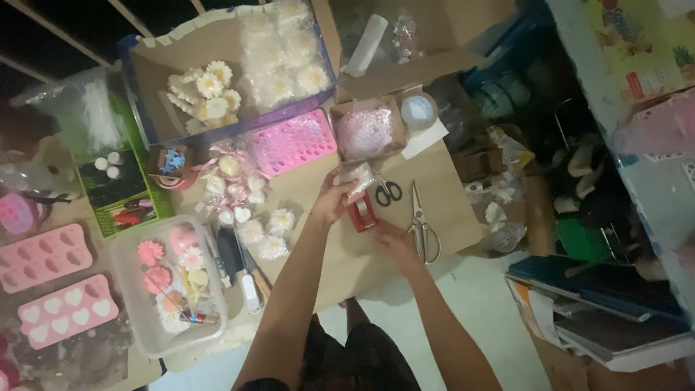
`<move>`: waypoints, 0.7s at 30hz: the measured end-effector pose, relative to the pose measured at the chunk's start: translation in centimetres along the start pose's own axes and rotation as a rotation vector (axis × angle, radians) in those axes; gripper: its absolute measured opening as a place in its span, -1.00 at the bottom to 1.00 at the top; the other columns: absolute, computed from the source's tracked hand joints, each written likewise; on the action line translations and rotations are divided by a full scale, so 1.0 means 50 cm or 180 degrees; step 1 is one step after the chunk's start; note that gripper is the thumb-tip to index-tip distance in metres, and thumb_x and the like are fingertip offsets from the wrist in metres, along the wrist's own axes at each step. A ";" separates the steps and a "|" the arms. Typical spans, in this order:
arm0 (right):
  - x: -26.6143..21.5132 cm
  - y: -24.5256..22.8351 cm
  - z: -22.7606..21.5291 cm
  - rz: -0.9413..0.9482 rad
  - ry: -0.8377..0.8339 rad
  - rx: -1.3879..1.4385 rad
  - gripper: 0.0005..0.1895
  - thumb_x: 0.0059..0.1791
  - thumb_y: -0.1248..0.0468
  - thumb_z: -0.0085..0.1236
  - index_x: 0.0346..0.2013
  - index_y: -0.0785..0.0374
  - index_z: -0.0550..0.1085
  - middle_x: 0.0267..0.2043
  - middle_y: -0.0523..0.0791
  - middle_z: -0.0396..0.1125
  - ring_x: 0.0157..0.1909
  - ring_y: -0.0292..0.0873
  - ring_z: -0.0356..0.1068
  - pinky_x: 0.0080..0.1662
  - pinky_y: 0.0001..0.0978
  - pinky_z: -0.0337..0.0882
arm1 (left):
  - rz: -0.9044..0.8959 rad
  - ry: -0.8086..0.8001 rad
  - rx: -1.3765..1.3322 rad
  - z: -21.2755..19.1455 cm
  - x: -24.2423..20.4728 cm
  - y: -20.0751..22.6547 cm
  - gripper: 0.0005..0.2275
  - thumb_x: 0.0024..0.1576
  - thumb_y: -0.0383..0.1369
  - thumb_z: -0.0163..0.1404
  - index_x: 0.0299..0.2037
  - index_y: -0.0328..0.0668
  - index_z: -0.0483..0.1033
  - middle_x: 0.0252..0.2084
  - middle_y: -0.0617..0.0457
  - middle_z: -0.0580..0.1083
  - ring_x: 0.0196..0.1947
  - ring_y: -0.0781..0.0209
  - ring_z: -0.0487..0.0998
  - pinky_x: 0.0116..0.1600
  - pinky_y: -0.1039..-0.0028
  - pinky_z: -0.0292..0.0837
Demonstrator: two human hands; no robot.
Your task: Cutting bubble wrap and packing artificial daisy flowers into small plastic bags.
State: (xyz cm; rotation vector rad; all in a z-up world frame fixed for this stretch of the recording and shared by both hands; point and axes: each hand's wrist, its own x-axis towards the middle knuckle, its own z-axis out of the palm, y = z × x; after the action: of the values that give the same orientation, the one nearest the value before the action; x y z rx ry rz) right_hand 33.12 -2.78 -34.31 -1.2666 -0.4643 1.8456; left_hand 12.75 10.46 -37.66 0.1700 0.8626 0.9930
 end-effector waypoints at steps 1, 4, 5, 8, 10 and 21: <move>0.001 0.014 -0.002 -0.0002 -0.0006 0.0005 -0.56 -0.04 0.39 0.05 0.14 0.43 0.43 0.14 -0.05 0.44 0.14 -0.20 0.45 0.17 -0.39 0.48 | 0.0005 0.0002 0.0006 0.001 -0.004 0.000 -0.29 0.10 -0.66 0.00 0.45 -0.03 -0.03 0.24 -0.21 0.32 0.17 -0.04 0.49 0.15 0.03 0.56; -0.001 0.026 0.011 -0.0170 0.0452 -0.0429 -0.51 -0.06 0.41 0.11 0.18 0.35 0.41 0.00 -0.06 0.40 -0.03 -0.15 0.44 0.00 -0.29 0.51 | 0.0035 0.0000 0.0065 0.015 -0.014 0.009 -0.29 0.09 -0.66 0.02 0.42 0.02 0.00 0.21 -0.19 0.35 0.15 -0.03 0.50 0.14 0.03 0.55; -0.006 0.014 0.028 0.0089 0.0671 -0.0951 -0.63 -0.03 0.35 0.12 0.08 0.33 0.45 -0.10 -0.08 0.43 -0.12 -0.19 0.48 -0.10 -0.32 0.54 | 0.0052 -0.0046 0.0077 0.023 -0.019 0.015 -0.31 0.09 -0.67 0.03 0.41 0.03 0.04 0.21 -0.16 0.36 0.15 -0.01 0.49 0.14 0.03 0.54; 0.048 0.122 -0.041 0.0384 0.0816 -0.1191 -0.80 -0.03 0.32 0.15 -0.14 0.35 0.52 -0.31 -0.06 0.45 -0.35 -0.20 0.46 -0.33 -0.35 0.48 | 0.0095 -0.0116 0.0090 0.031 -0.040 0.013 -0.37 0.10 -0.67 0.05 0.37 -0.01 0.14 0.19 -0.10 0.37 0.15 0.02 0.49 0.14 0.05 0.53; 0.073 0.184 -0.087 0.0383 0.0730 -0.0909 -0.87 -0.06 0.37 0.18 -0.26 0.38 0.56 -0.43 -0.03 0.45 -0.49 -0.16 0.40 -0.46 -0.34 0.39 | 0.0144 -0.0162 0.0102 0.049 -0.067 0.017 -0.42 0.10 -0.67 0.05 0.34 -0.06 0.21 0.19 -0.07 0.38 0.14 0.02 0.48 0.14 0.06 0.53; -0.282 -0.335 0.303 -0.1000 0.0954 -0.1574 -0.86 0.00 0.28 0.21 -0.40 0.30 0.53 -0.54 -0.17 0.38 -0.55 -0.34 0.25 -0.50 -0.49 0.24 | 0.1952 -0.0616 0.1604 0.263 -0.353 0.175 -0.47 0.07 -0.80 0.05 0.27 -0.33 0.37 0.25 -0.05 0.39 0.22 0.21 0.46 0.25 0.45 0.43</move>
State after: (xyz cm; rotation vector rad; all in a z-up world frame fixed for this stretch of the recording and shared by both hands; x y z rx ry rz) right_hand 28.72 -1.93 -8.06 -1.6550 -0.9313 1.2891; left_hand 11.71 4.65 -14.72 0.9909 0.8856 1.2784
